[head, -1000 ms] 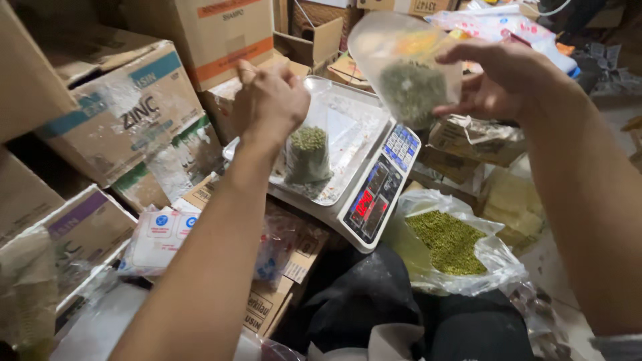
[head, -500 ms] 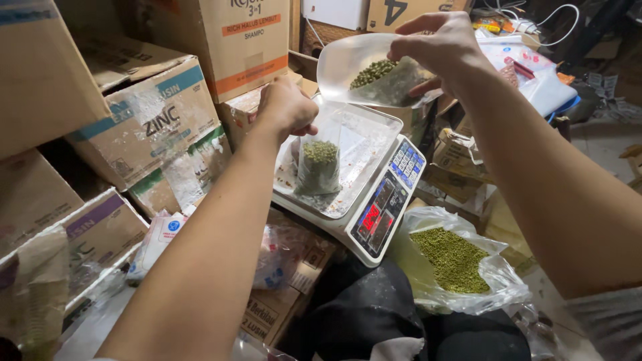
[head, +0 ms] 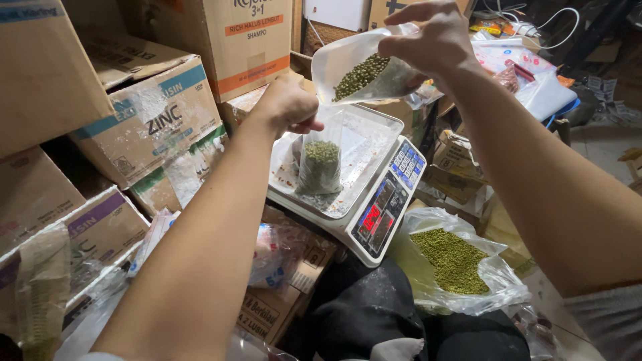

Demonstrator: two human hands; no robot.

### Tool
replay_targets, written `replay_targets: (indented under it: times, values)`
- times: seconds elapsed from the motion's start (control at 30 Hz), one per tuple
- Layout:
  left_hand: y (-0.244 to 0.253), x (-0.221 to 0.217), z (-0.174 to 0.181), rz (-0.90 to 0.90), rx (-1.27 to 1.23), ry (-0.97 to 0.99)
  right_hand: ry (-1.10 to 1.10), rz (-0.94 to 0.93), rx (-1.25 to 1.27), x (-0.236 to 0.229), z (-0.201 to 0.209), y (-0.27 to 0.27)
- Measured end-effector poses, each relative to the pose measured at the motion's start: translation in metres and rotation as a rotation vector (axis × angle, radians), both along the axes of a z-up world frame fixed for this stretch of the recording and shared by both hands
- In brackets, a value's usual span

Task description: The person scoops green mung beans from a large sack into small plastic bags, weighs each bag on a digital scale, adjusts the contents to reach a target weight, and ties the bags shut. The person repeats this process multiple times, placing finished bags on the floor.

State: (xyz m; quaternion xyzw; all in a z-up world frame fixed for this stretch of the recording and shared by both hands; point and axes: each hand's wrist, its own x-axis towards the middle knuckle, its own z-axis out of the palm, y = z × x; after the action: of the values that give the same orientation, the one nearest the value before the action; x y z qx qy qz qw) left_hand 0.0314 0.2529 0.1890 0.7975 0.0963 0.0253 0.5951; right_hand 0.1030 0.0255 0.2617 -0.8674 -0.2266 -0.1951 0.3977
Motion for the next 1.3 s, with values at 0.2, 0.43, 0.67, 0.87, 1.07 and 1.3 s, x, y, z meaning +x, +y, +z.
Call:
replay_targets:
  times: [0.2,0.43,0.67,0.87,1.07,1.3]
  values:
    - [0.004,0.004,-0.002,-0.031,-0.124,0.017,-0.089,0.101,-0.047,-0.001,0.000,-0.002]
    - [0.004,0.001,-0.001,-0.015,-0.120,0.020,-0.051,0.011,-0.031,-0.008,0.001,-0.003]
    - [0.005,0.006,-0.016,-0.014,-0.168,-0.055,0.410,0.044,0.260,-0.008,-0.010,-0.026]
    - [0.002,0.005,-0.027,0.001,-0.154,-0.119,0.697,-0.014,0.565,-0.016,-0.031,-0.045]
    - [-0.003,-0.004,-0.028,0.039,-0.133,-0.129,0.677,0.012,0.511,-0.015,-0.024,-0.053]
    - [-0.001,-0.012,-0.027,0.027,-0.123,-0.179,0.640,0.032,0.476,-0.014,-0.021,-0.050]
